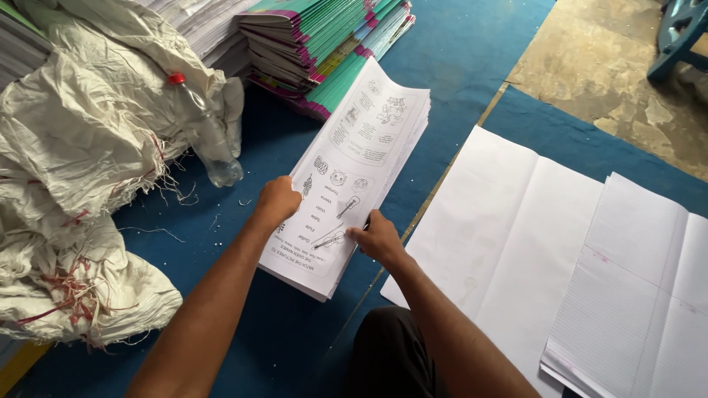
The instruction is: The person sits on the floor and assembles notebooks by inserting printed covers into lined paper signatures. They repeatedly pick up a cover, open a signature, insert the cover, and place the assembled unit aside.
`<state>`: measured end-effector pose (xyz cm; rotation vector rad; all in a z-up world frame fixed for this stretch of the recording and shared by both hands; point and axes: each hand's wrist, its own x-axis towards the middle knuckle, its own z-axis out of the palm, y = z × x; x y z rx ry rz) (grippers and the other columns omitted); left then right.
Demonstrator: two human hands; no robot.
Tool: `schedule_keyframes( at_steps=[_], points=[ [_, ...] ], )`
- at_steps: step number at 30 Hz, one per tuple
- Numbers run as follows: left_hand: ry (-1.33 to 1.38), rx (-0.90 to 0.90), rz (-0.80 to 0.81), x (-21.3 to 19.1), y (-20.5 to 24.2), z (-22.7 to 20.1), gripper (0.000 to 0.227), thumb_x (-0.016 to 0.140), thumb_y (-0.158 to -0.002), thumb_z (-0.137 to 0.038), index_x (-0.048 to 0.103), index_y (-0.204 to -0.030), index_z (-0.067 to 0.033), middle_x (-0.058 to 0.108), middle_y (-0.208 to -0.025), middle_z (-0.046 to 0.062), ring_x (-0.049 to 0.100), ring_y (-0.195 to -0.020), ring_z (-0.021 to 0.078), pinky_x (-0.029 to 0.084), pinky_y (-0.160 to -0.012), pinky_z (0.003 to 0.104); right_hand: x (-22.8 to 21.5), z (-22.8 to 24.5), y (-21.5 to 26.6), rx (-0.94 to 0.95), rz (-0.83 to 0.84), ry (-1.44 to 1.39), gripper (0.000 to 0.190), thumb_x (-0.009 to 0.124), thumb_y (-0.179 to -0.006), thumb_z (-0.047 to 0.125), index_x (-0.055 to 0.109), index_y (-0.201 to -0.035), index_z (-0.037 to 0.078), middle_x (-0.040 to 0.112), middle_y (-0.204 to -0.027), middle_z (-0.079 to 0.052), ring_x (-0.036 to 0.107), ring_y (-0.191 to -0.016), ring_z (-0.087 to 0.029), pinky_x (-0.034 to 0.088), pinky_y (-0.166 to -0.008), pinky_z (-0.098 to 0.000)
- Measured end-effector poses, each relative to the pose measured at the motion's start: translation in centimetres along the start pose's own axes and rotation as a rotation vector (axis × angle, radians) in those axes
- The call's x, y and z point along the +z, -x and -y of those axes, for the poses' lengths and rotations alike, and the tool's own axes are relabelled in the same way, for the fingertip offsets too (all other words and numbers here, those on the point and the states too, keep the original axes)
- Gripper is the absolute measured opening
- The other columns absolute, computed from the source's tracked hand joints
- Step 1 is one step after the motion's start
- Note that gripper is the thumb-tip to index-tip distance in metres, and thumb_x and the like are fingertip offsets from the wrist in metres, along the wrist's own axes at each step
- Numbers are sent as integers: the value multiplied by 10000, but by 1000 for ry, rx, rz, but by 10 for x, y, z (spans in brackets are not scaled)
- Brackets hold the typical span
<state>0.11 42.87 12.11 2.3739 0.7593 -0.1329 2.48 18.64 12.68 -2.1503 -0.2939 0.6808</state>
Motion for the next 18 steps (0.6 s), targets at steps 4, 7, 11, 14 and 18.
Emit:
schedule_keyframes(
  at_steps=[4,7,11,14,18],
  points=[
    [-94,66,-99,7,1,0,423,608,-858,-87,604,-1254,63,682,-1156,289,697,-1059,405,570,-942,440,6,5,1,33,-77,76,503,776,-872,270,518,-1122,-82,716,-966,-270,753,-758,-299,628,-639,-353],
    [-275,136,-234,16,11,-3,477,653,-865,-118,539,-1286,76,600,-1231,304,617,-1156,430,522,-1008,484,12,6,5,20,-188,219,626,825,-850,294,469,-1164,-115,697,-995,-322,747,-845,-353,629,-701,-360],
    [-388,59,-245,20,23,-8,505,684,-851,-169,497,-1292,-9,447,-1352,261,452,-1300,439,416,-1038,596,13,8,10,18,-160,214,588,768,-880,299,476,-1202,-97,723,-1003,-304,770,-879,-365,632,-743,-387],
    [-267,38,-193,18,24,-2,575,646,-883,-157,415,-1393,-22,444,-1368,280,471,-1288,456,427,-1036,600,22,7,9,29,-179,250,716,740,-904,303,364,-1345,-118,718,-1014,-300,752,-902,-386,620,-770,-436],
    [-183,15,-143,24,21,-3,670,623,-911,-168,328,-1494,-18,454,-1403,297,489,-1306,469,438,-1053,601,24,-3,4,18,-179,278,894,728,-906,343,232,-1472,-140,703,-1026,-309,737,-917,-399,607,-793,-465]
  ],
)
